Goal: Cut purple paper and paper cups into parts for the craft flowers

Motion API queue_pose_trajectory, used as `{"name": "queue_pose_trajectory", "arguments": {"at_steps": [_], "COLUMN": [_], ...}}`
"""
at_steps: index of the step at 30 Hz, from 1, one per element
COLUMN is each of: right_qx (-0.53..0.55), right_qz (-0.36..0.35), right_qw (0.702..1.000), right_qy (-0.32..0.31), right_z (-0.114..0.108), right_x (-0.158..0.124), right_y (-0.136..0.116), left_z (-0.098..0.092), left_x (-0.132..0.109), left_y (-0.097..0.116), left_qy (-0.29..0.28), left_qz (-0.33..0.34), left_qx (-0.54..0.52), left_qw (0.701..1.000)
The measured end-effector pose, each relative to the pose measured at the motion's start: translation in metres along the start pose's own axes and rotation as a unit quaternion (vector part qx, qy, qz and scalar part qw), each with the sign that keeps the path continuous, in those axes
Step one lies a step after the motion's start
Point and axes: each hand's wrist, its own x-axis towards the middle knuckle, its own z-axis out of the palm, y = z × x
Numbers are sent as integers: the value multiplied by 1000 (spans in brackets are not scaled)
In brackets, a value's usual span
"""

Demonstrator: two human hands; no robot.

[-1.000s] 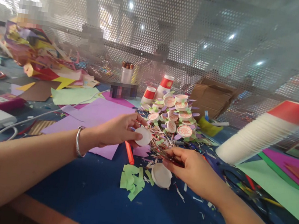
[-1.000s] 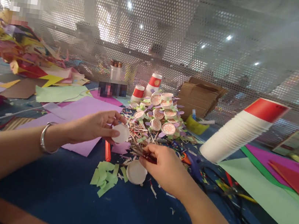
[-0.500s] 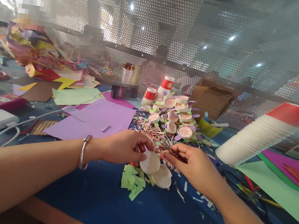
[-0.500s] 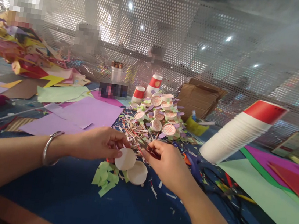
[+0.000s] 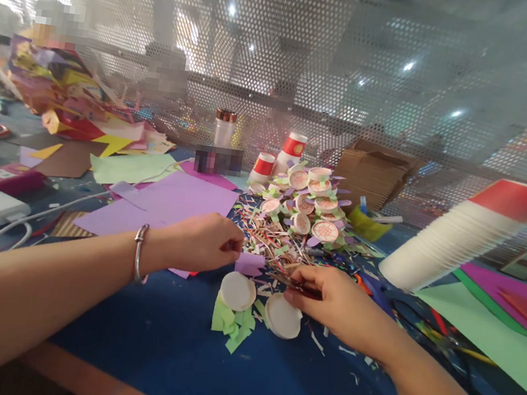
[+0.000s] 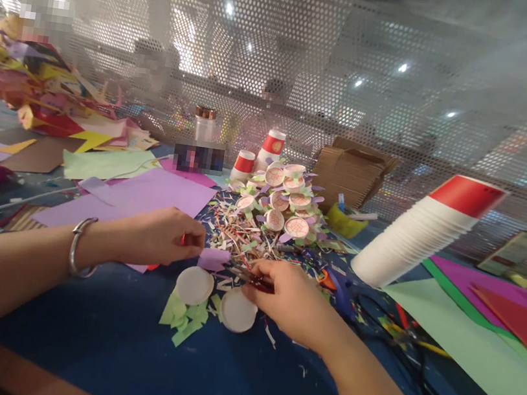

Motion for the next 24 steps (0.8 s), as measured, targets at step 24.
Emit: {"name": "queue_pose_trajectory", "arguments": {"at_steps": [24], "right_qx": [-120], "right_qz": [70], "right_qw": [990], "right_qy": [2], "right_z": [-7], "right_x": [-5], "right_y": [-15], "left_z": [8], "left_x": [15], "left_y": [-18], "left_qy": [71], "left_qz": [47], "left_qx": [55], "left_qw": [995]}}
